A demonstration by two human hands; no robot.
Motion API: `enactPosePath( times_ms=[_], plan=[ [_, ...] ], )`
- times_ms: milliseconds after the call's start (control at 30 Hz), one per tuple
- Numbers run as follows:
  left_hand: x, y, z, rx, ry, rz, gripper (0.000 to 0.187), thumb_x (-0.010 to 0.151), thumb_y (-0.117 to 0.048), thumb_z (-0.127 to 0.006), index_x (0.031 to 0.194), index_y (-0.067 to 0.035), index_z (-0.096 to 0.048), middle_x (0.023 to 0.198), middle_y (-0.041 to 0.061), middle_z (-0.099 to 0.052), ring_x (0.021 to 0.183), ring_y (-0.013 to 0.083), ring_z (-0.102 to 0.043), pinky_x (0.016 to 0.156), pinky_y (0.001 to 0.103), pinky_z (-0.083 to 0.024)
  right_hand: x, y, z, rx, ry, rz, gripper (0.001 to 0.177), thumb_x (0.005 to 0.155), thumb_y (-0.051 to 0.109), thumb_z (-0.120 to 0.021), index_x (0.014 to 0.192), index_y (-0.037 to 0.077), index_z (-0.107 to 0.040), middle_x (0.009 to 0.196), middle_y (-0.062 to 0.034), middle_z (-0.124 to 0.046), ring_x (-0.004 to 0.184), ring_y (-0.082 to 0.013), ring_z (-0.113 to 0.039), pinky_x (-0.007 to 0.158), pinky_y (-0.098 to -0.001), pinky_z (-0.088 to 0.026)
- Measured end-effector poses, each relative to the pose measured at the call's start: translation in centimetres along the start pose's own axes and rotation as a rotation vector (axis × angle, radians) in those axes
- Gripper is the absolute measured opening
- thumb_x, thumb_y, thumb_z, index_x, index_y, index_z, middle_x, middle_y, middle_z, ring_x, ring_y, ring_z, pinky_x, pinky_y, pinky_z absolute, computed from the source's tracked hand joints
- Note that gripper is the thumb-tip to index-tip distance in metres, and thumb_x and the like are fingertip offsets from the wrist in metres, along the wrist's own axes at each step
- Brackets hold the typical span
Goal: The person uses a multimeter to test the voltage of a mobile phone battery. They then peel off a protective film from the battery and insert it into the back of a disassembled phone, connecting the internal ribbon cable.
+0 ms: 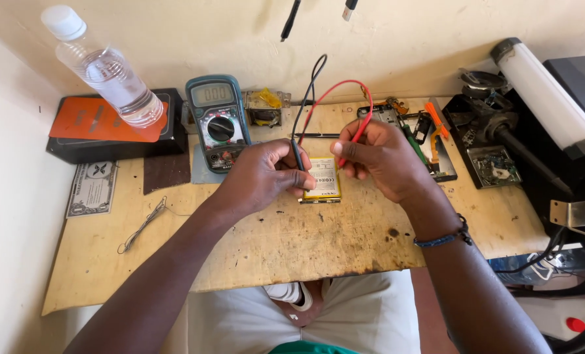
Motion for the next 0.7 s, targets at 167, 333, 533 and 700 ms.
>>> enactPosePath(
  times_ms=[167, 333, 533, 700],
  plan=[
    [0.2, 0.8, -0.1, -0.024, 0.003, 0.017, 0.021, 0.077, -0.002, -0.08, 0.092, 0.004, -0.067, 0.076, 0.016, -0.067, 0.067, 0.0159, -0.069, 0.062, 0.028, -0.064, 0.0, -1.0, -0.2, 0.008, 0.039, -0.043, 0.013, 0.083, -0.001, -0.07, 0.089, -0.005, -0.059, 0.071, -0.0122, -0.061, 0.053, -0.0153, -0.062, 0.042, -0.0195, -0.049],
    [0.1, 0.3, -0.3, 0.051, 0.032, 0.013, 0.019, 0.076, -0.004, -0.08, 0.09, 0.002, -0.068, 0.075, 0.015, -0.069, 0.064, 0.0139, -0.067, 0.062, 0.026, -0.063, 0.2, -1.2, -0.5, 0.017, 0.058, -0.069, 0.012, 0.082, -0.005, -0.068, 0.091, -0.007, -0.06, 0.073, -0.0126, -0.059, 0.059, -0.0177, -0.065, 0.045, -0.0202, -0.052],
    [0.2, 0.5, -0.3, 0.076, 0.049, 0.0, 0.018, 0.078, -0.005, -0.08, 0.092, 0.0, -0.07, 0.076, 0.015, -0.071, 0.065, 0.0131, -0.067, 0.062, 0.025, -0.061, 0.4, -1.7, -0.6, -0.013, 0.055, -0.071, 0.01, 0.081, -0.007, -0.068, 0.089, -0.006, -0.061, 0.072, -0.0115, -0.058, 0.059, -0.0173, -0.064, 0.045, -0.0211, -0.051],
    [0.2, 0.5, -0.4, 0.072, 0.052, 0.015, 0.018, 0.077, -0.005, -0.08, 0.091, 0.0, -0.071, 0.076, 0.015, -0.072, 0.065, 0.0131, -0.066, 0.063, 0.025, -0.061, 0.4, -1.8, -0.5, -0.018, 0.056, -0.066, 0.009, 0.08, -0.007, -0.068, 0.087, -0.005, -0.062, 0.07, -0.0112, -0.057, 0.057, -0.0172, -0.064, 0.045, -0.021, -0.05]
  ],
)
Point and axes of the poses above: each hand's wrist, its own x-axis towards the middle knuckle, its own z-axis out of the back of the hand, y = z × x, the point moved 3 cm from there along x, towards the middle knuckle
